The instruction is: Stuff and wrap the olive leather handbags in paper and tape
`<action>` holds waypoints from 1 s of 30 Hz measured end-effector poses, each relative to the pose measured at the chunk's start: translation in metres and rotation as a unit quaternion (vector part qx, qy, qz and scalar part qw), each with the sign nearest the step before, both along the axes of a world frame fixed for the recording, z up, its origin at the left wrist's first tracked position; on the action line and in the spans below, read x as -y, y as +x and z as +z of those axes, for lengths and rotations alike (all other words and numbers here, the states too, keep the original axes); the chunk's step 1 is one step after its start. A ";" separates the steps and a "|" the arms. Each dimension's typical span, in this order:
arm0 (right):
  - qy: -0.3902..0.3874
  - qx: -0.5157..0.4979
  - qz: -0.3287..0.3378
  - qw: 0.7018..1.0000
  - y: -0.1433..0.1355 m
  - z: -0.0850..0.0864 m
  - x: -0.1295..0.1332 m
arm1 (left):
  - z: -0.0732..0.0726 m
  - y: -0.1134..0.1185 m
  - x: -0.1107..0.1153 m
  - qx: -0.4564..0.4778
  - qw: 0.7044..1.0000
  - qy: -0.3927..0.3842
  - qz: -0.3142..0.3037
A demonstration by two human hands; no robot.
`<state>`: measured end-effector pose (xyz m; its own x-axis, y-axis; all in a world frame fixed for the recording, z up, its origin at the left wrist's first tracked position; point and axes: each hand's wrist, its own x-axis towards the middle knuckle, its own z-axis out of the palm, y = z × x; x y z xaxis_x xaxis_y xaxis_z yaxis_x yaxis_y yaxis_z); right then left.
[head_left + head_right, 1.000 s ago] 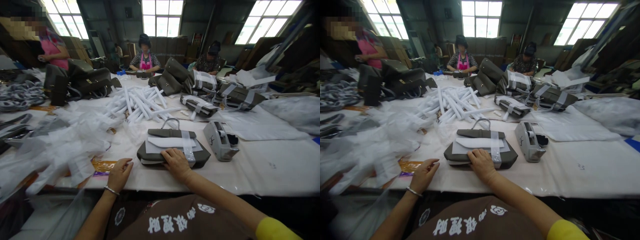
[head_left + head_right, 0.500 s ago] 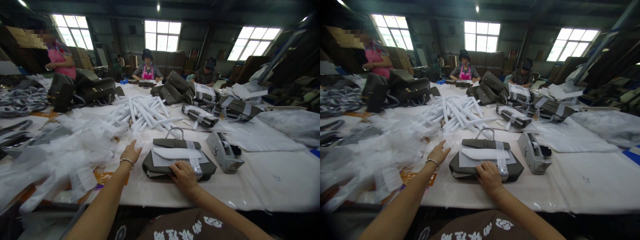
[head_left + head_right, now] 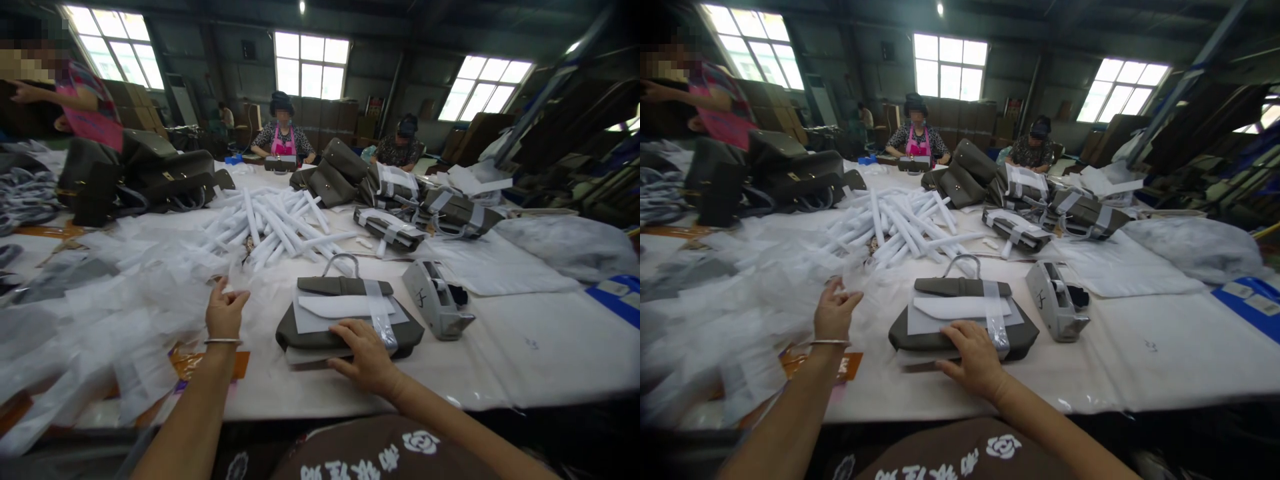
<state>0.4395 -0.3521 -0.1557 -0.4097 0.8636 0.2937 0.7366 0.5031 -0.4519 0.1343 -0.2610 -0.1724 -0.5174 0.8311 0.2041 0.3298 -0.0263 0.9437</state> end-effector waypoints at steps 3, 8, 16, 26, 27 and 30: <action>-0.010 -0.093 0.048 0.994 -0.008 0.011 0.006 | 0.023 0.016 0.047 -0.053 0.996 0.064 -0.024; -0.140 -0.275 0.144 0.940 -0.038 0.025 0.021 | 0.028 0.067 0.117 -0.300 0.919 0.169 -0.194; -0.370 -0.468 0.085 0.798 -0.022 0.007 0.039 | 0.004 0.108 0.154 -0.293 0.859 0.251 -0.337; -0.452 -0.545 0.001 0.706 0.030 -0.010 0.061 | 0.003 0.126 0.161 -0.307 0.820 0.262 -0.407; -0.447 -0.555 -0.016 0.701 0.039 -0.010 0.064 | 0.001 0.123 0.161 -0.330 0.819 0.258 -0.392; -0.405 -0.620 -0.070 0.668 0.069 -0.004 0.068 | -0.009 0.109 0.160 -0.368 0.858 0.237 -0.268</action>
<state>0.5089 -0.4206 -0.1602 -0.1841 0.9495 -0.2540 -0.4426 -0.3108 -0.8411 0.2430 -0.4208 -0.1816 0.3277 0.6431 0.6922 0.6527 -0.6838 0.3262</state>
